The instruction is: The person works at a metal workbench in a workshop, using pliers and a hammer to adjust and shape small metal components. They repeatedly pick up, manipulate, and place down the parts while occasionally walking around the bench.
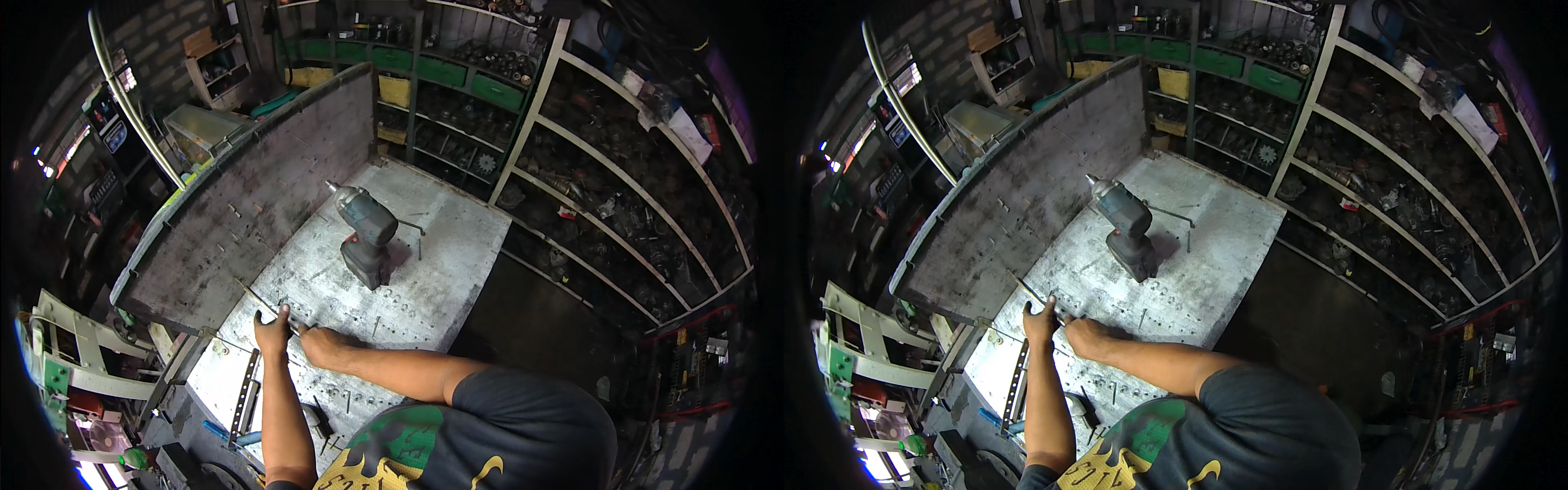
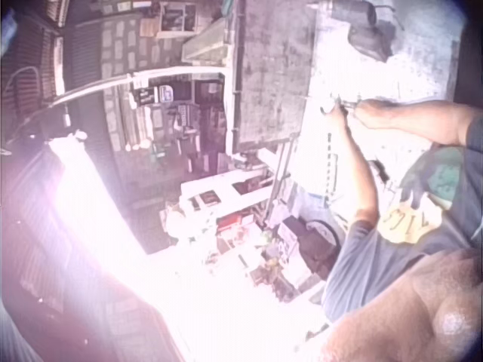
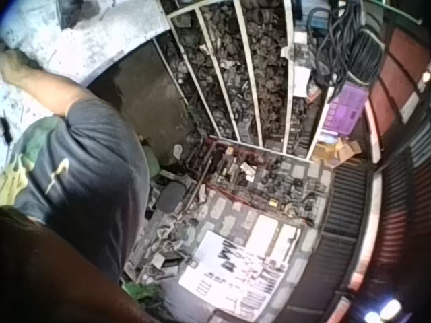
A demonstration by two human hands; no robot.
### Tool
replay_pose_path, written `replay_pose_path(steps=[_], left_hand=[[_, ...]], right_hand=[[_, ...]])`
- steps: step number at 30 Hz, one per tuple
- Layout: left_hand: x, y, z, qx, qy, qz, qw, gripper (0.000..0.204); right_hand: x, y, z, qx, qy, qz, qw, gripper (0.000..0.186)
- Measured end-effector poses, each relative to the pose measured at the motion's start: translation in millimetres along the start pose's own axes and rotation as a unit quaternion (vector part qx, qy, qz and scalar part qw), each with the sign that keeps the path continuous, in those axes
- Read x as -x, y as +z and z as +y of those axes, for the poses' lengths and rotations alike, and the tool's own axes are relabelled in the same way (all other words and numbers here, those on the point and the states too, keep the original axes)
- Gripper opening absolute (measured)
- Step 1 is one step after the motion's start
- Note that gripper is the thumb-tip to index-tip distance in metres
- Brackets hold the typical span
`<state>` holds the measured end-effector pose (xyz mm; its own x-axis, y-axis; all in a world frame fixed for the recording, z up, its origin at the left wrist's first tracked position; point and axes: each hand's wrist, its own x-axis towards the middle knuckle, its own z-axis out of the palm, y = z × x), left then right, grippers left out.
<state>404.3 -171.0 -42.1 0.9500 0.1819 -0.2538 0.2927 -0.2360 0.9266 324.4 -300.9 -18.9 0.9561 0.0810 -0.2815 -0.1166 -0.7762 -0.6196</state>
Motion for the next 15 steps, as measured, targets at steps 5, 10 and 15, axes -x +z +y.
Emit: replay_pose_path(steps=[5, 10, 15], left_hand=[[-3.5, -5.8, -8.3, 0.248, -0.079, -0.095, 0.961, 0.038], [3.3, 1.5, -10.5, 0.522, -0.138, -0.180, 0.823, 0.033], [2.7, 13.7, 3.3, 0.507, -0.125, -0.188, 0.832, 0.043]], right_hand=[[19.6, -1.0, 15.1, -0.106, -0.049, -0.021, 0.993, 0.069], [-8.9, -13.5, 31.0, -0.643, 0.080, -0.243, 0.722, 0.034], [-18.8, -19.6, 42.9, -0.641, 0.117, -0.303, 0.695, 0.049]])
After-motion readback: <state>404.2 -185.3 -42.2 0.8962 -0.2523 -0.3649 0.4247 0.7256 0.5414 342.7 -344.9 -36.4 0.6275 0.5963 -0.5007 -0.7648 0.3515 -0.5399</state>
